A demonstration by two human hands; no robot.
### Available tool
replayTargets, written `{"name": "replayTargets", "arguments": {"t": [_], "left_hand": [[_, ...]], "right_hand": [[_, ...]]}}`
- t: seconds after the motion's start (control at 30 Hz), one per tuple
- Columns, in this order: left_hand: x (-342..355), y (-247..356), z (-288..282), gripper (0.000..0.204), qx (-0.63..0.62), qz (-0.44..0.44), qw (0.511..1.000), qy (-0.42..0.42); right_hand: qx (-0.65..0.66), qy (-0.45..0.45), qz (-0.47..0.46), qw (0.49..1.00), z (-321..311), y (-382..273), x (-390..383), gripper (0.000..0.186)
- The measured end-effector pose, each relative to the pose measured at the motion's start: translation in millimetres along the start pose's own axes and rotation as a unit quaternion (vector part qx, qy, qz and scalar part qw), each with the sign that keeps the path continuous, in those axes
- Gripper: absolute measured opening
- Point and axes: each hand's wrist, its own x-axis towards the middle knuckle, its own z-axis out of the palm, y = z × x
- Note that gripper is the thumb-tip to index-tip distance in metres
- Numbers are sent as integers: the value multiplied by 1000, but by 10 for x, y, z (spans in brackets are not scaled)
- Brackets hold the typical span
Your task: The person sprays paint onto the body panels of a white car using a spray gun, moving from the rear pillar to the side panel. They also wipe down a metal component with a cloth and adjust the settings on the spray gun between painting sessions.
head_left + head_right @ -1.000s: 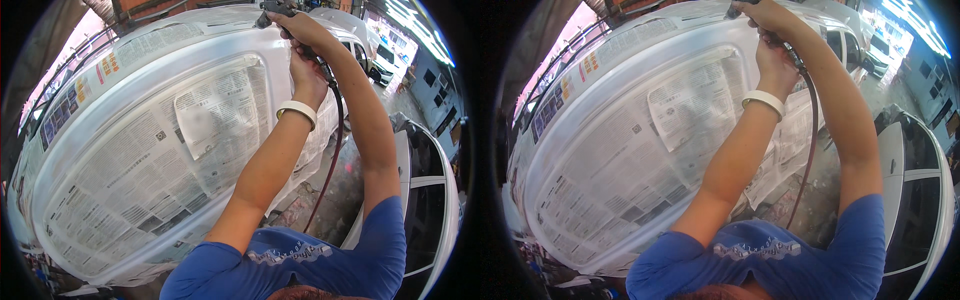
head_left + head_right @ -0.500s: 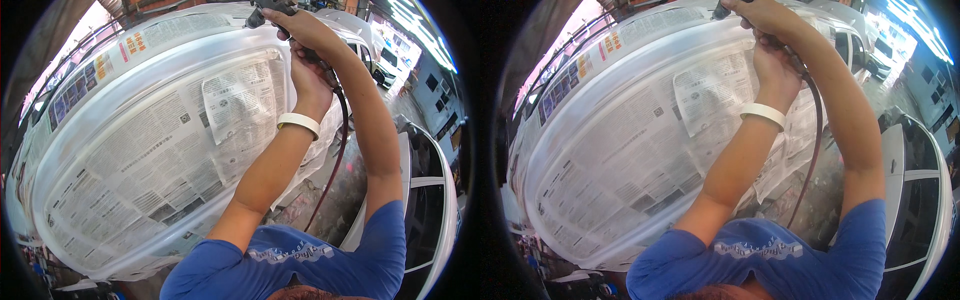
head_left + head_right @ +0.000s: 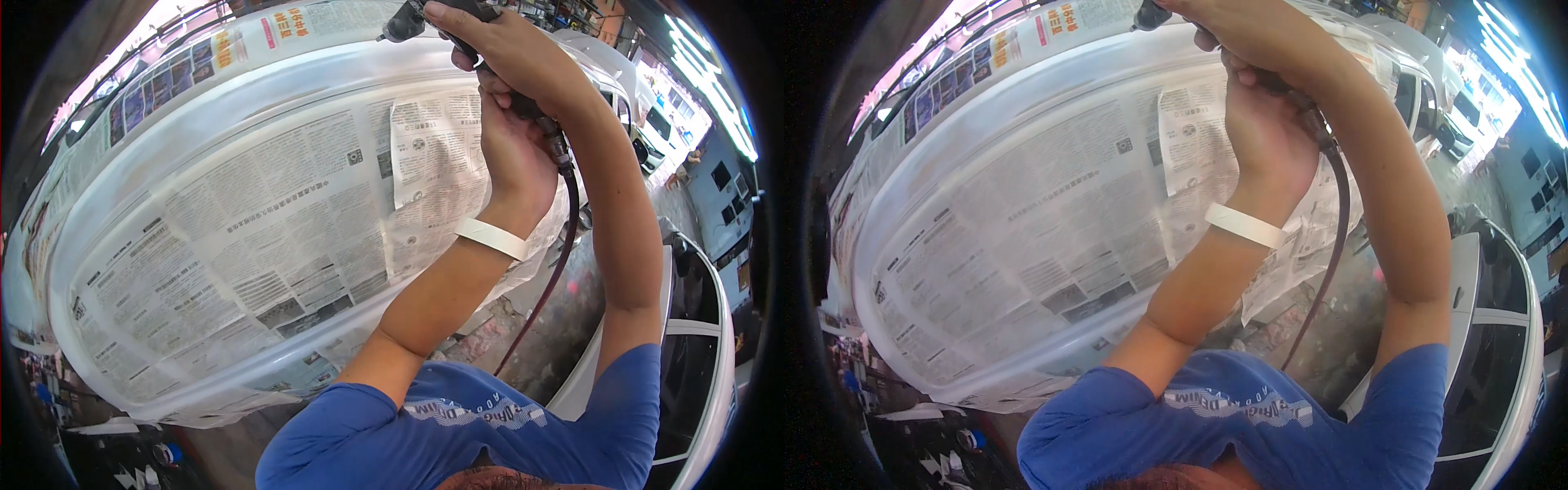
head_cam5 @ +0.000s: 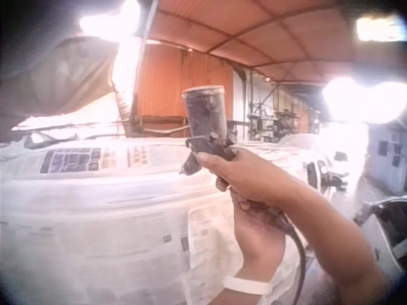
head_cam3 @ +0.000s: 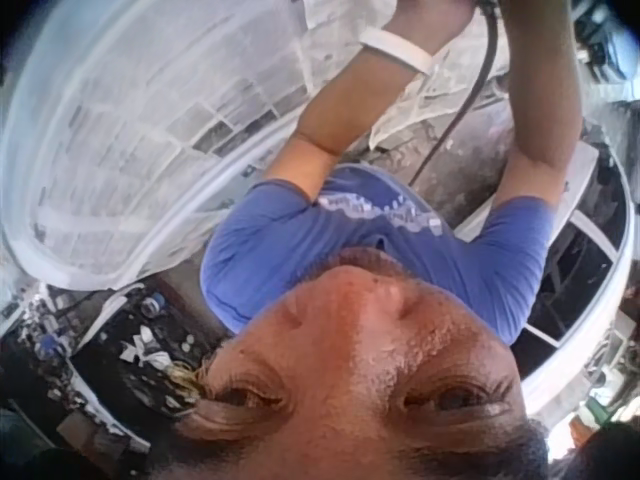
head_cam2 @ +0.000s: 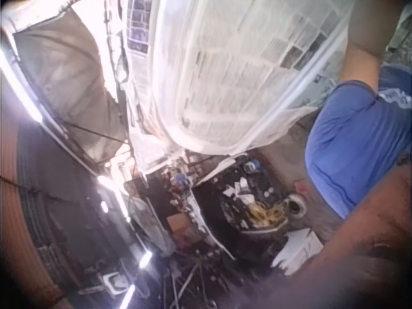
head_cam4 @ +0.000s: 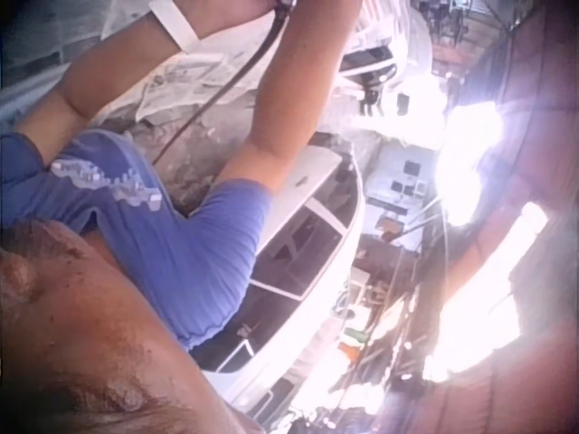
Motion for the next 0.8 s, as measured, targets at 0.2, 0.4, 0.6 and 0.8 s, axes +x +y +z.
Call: {"name": "replayTargets", "arguments": {"t": [0.2,0.4,0.6,0.8], "left_hand": [[-126,305,63,21,11,44,999,9],[-309,638,129,27,39,98,994,0],[-476,705,118,22,39,129,991,-22],[-424,396,-183,25,13,129,991,16]], "right_hand": [[-52,-14,33,998,150,-458,-148,51],[12,-99,-1,995,296,-767,-193,50],[71,34,-317,945,923,-428,-54,47],[9,-27,3,1000,605,-338,-241,60]]}}
